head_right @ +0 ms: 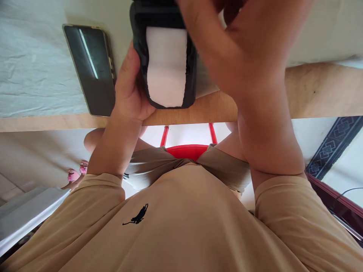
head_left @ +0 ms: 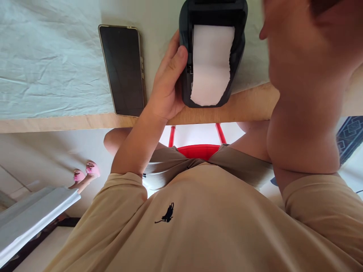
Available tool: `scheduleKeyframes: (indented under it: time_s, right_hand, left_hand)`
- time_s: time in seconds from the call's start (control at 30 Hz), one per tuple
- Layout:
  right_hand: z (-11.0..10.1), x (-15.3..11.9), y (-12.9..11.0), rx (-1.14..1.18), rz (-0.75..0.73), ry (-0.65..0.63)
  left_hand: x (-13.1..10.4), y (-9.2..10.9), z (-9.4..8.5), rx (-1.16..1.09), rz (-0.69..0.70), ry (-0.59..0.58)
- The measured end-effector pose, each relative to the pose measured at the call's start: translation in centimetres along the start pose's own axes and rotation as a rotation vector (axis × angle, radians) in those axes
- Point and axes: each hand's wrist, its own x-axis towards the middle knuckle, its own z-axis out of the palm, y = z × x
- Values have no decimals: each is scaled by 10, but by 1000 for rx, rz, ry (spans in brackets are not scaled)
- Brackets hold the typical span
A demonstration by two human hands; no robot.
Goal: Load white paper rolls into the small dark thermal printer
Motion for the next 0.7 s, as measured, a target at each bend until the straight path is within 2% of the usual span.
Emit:
scheduleKeyframes:
  time_s: [0.13, 0.2, 0.3, 0.43, 0.53, 0.6, 0.67, 0.7]
  right_hand:
    - [-7, 3, -13, -572, -43, -333]
    - [-7, 5, -19, -723, -28, -409]
    - [-5, 5, -25, -786, 39, -448]
    - [-3, 4, -28, -810, 100, -463]
    - [-3, 4, -30, -838, 222, -506]
    - [-2, 5, -30, -857, 288, -529]
    - [-2, 5, -29, -851, 293, -513]
    - [-2, 4, -29, -843, 277, -497]
  left_hand:
    - [-1, 9, 1, 131, -31, -43]
    - [-1, 10, 0, 149, -54, -50]
    - [-1, 8, 3, 129, -57, -19]
    - [-4, 7, 16, 22, 14, 61]
    - [-7, 14, 26, -25, -77, 218]
    - [-8, 20, 28, 43, -139, 282]
    - [-9, 23, 24, 198, -119, 196]
    - [-9, 24, 21, 292, -86, 117]
